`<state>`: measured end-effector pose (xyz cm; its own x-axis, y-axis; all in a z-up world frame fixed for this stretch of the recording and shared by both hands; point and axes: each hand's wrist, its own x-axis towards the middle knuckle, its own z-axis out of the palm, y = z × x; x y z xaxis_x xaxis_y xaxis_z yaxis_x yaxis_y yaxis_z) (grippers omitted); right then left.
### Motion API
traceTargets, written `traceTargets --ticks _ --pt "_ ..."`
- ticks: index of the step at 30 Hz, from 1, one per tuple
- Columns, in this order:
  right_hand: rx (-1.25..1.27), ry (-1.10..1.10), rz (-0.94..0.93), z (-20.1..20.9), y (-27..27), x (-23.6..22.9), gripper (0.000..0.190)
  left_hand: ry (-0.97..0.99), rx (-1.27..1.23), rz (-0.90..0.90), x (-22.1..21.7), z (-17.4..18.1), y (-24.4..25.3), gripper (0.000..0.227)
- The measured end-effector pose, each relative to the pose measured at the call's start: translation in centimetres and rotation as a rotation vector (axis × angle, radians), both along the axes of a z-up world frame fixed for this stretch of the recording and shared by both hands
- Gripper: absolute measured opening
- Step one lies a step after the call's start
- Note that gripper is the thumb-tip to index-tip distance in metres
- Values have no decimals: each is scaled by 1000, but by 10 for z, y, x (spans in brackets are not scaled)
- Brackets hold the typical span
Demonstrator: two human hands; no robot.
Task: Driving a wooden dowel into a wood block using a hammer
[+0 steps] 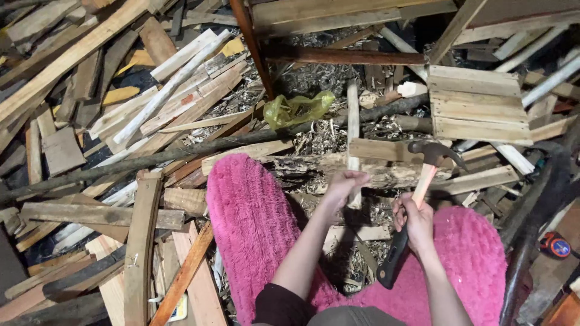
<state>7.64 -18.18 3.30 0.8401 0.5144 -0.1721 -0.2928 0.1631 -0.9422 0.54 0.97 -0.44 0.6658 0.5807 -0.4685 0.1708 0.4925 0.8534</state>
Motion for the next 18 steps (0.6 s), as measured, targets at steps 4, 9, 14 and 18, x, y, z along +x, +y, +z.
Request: traceTargets --ticks 4,9,14,18 --pt "-32 4 11 8 -2 -4 19 43 72 -83 14 -50 24 40" --pt "-61 27 41 8 1 -5 17 214 593 30 22 -30 57 22" --pt "-73 58 66 9 5 -7 15 -69 555 172 50 -56 71 30" --pt "-88 78 76 0 3 -4 18 -100 642 145 56 -58 60 21"
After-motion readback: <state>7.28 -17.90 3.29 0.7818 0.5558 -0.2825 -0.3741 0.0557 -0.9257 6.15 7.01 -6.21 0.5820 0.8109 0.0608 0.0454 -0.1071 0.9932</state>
